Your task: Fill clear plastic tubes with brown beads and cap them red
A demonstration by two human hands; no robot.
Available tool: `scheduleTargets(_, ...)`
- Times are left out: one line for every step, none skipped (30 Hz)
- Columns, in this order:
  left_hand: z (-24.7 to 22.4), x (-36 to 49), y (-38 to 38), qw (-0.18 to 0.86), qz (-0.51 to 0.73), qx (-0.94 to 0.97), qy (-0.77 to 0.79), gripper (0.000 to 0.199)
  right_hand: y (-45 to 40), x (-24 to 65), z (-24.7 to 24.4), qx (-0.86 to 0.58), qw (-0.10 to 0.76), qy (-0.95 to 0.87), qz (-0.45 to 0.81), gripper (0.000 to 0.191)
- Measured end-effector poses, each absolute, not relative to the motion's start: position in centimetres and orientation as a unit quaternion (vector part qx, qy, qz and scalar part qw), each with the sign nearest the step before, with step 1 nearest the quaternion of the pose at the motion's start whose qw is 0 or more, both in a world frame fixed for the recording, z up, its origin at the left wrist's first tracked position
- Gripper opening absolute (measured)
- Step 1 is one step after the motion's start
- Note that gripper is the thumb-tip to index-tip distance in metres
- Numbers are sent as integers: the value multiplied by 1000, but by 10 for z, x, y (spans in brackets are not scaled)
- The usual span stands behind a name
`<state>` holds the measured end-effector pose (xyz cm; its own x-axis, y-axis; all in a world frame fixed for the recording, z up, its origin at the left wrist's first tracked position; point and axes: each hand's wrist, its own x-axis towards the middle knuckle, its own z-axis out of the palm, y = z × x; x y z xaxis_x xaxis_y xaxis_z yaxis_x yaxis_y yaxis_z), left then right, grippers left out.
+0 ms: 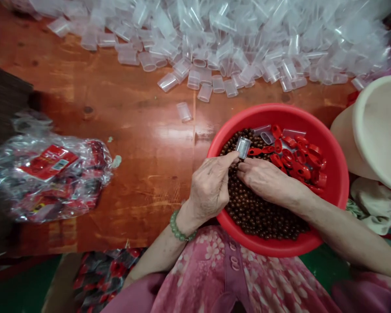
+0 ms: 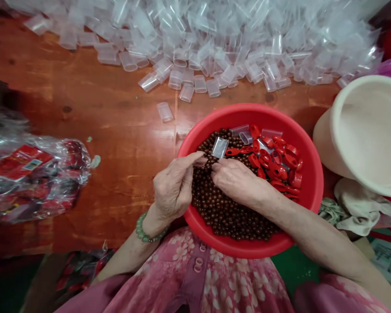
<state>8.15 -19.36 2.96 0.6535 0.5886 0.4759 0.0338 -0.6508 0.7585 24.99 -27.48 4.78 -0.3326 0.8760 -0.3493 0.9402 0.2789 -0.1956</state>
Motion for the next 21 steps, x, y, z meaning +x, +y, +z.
scheduleTargets(30, 81, -193, 374, 371, 829, 186, 39, -273, 249, 48, 556, 74, 802, -206, 25)
scheduleTargets(30, 80, -192, 371, 370, 831, 184, 38, -272, 249, 48, 544, 59, 804, -232, 24)
scheduleTargets(31, 80, -192, 369, 371, 832, 184, 38, -271, 250, 48, 537, 42, 801, -262, 24)
scheduleTargets(31, 81, -192, 368, 372, 832, 185, 38, -269, 251, 48, 536, 22, 791, -294, 25)
scheduleTargets(31, 81, -192, 369, 375, 829, 189, 37, -268, 253, 47, 538, -4, 777, -329, 25)
scheduleTargets(31, 82, -193, 374, 376, 825, 193, 37, -267, 256, 45, 539, -35, 760, -362, 25)
scheduleTargets(31, 82, -194, 381, 378, 820, 199, 37, -267, 258, 44, 538, -72, 741, -395, 24)
scheduleTargets(32, 82, -194, 390, 378, 814, 205, 37, -266, 261, 43, 534, -112, 721, -427, 21)
scheduleTargets(33, 81, -195, 402, 375, 809, 210, 37, -266, 263, 42, 529, -152, 698, -458, 19)
scheduleTargets(34, 79, -195, 415, 367, 805, 211, 38, -266, 265, 43, 522, -190, 673, -488, 16)
scheduleTargets(36, 77, -195, 432, 359, 800, 211, 38, -266, 267, 44, 515, -225, 648, -514, 15)
scheduleTargets(38, 74, -195, 454, 350, 792, 208, 39, -266, 269, 46, 509, -253, 625, -535, 15)
scheduleTargets(40, 71, -195, 480, 344, 780, 204, 40, -265, 270, 49, 504, -275, 606, -551, 16)
scheduleTargets(43, 68, -195, 510, 338, 766, 196, 41, -265, 272, 52, 502, -291, 593, -559, 17)
scheduleTargets(45, 65, -195, 539, 329, 753, 185, 43, -266, 273, 56, 504, -303, 585, -558, 17)
scheduleTargets(47, 63, -195, 562, 318, 744, 172, 45, -266, 274, 59, 510, -312, 581, -552, 16)
scheduleTargets(48, 62, -195, 575, 303, 743, 161, 50, -266, 275, 61, 517, -322, 578, -543, 15)
scheduleTargets(50, 62, -195, 575, 287, 751, 153, 55, -267, 276, 63, 523, -333, 576, -532, 15)
scheduleTargets(51, 63, -195, 561, 273, 768, 148, 62, -267, 276, 65, 528, -347, 574, -521, 15)
scheduleTargets(51, 65, -195, 535, 264, 789, 146, 67, -268, 276, 66, 528, -360, 575, -511, 14)
scheduleTargets(52, 68, -195, 504, 262, 810, 147, 70, -268, 276, 66, 524, -371, 578, -504, 14)
